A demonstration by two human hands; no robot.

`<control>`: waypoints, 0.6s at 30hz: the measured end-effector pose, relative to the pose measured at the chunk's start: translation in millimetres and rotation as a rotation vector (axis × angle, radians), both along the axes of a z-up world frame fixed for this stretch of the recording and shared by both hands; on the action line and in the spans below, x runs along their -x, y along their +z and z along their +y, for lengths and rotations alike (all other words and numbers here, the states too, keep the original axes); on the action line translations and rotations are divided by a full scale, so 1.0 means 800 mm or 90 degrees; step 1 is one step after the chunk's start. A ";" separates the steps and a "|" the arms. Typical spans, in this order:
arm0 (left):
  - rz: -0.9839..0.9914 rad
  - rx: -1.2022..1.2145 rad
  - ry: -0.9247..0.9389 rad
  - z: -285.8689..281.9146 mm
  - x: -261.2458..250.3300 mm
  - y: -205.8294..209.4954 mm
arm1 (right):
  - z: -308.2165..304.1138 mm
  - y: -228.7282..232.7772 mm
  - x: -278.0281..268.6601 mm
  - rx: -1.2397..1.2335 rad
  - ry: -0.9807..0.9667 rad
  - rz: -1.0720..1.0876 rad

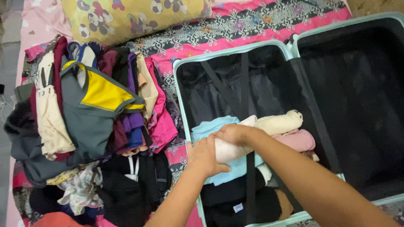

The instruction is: The person folds various clothing items and places them into an open suitcase on a bed. The person handles shirts, pants, and other garments one at a time, folding each neatly before stacking them inside the suitcase.

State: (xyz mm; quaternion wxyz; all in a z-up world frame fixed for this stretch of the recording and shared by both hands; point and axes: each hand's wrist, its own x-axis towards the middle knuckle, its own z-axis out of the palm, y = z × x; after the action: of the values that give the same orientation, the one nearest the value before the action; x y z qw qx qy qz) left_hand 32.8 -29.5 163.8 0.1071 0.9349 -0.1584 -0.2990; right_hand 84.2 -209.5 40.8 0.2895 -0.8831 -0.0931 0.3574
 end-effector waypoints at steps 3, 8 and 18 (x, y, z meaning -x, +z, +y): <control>0.067 -0.038 0.021 -0.006 -0.006 -0.002 | -0.007 0.046 0.032 -0.006 -0.027 -0.181; 0.108 -0.066 0.003 -0.014 -0.031 0.001 | -0.031 0.115 0.068 -0.004 0.148 -0.681; 0.123 -0.003 -0.057 -0.022 -0.038 0.012 | -0.062 0.122 0.072 -0.087 0.139 -0.388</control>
State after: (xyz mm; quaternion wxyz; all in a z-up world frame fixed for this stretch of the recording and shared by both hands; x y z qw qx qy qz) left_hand 62.9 -47.0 173.1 0.1061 0.8939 -0.1880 -0.3929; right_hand 26.6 -258.8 138.1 0.2666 -0.9127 -0.2935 0.0988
